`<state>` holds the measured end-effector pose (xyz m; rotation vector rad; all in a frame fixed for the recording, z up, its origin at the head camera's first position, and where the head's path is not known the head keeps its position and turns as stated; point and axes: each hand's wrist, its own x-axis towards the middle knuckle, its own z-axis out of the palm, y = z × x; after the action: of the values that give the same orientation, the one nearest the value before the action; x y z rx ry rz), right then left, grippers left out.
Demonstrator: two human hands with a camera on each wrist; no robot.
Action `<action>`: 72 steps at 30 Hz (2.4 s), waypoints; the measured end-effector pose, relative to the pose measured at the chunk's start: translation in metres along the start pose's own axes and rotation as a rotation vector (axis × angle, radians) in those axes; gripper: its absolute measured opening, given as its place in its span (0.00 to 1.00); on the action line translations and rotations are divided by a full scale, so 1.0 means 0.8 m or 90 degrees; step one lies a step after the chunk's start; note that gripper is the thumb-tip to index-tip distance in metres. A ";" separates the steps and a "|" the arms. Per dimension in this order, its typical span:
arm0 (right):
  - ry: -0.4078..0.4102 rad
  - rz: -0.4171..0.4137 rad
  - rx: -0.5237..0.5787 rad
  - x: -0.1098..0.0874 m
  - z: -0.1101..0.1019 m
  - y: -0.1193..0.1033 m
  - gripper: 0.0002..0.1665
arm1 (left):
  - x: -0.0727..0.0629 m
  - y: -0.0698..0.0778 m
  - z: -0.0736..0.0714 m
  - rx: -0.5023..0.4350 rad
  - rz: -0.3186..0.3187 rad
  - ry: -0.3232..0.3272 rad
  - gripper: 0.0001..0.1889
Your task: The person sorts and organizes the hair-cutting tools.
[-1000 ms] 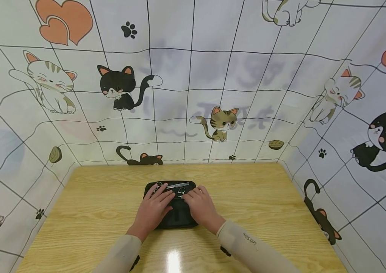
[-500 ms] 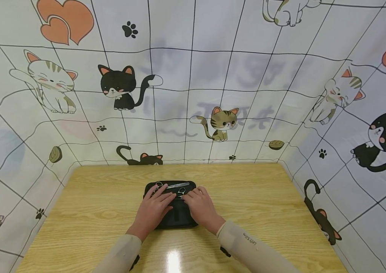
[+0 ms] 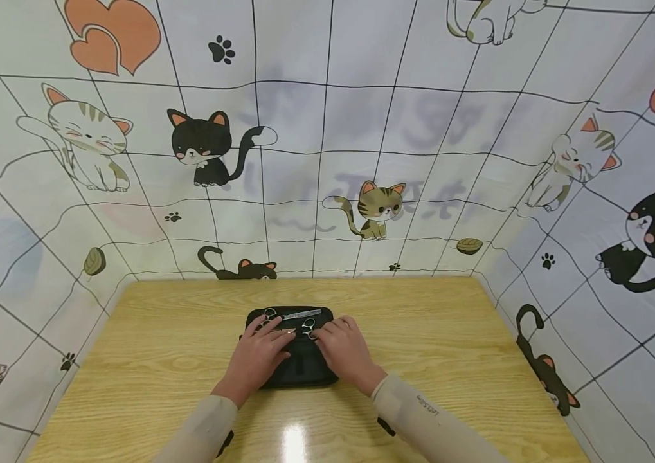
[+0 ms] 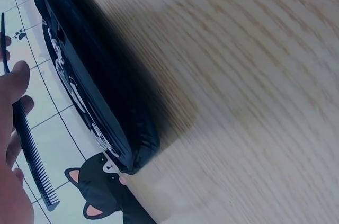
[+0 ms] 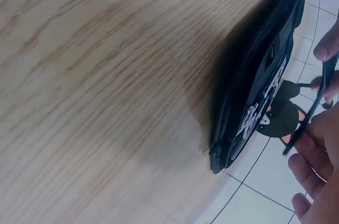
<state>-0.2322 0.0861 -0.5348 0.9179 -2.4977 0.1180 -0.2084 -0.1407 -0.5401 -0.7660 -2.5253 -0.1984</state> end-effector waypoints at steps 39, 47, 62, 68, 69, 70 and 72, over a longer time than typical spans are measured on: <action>-0.305 0.016 0.078 -0.043 0.008 0.047 0.54 | -0.056 -0.061 -0.038 0.019 -0.086 -0.172 0.20; -0.338 0.023 0.065 -0.044 0.015 0.045 0.57 | -0.058 -0.062 -0.036 0.029 -0.084 -0.208 0.20; -0.373 0.007 0.052 -0.047 0.018 0.043 0.57 | -0.055 -0.053 -0.036 0.007 -0.102 -0.247 0.21; -0.379 0.010 0.058 -0.045 0.014 0.040 0.56 | -0.052 -0.050 -0.035 0.015 -0.099 -0.267 0.20; -0.381 0.011 0.059 -0.045 0.014 0.039 0.56 | -0.051 -0.050 -0.034 0.018 -0.098 -0.270 0.20; -0.382 0.012 0.058 -0.045 0.014 0.039 0.56 | -0.051 -0.049 -0.034 0.020 -0.099 -0.272 0.20; -0.382 0.012 0.056 -0.044 0.013 0.038 0.56 | -0.051 -0.048 -0.033 0.022 -0.102 -0.274 0.20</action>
<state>-0.2321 0.1279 -0.5581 1.0906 -3.0701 -0.0538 -0.1894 -0.1993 -0.5370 -0.6473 -2.9914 -0.0444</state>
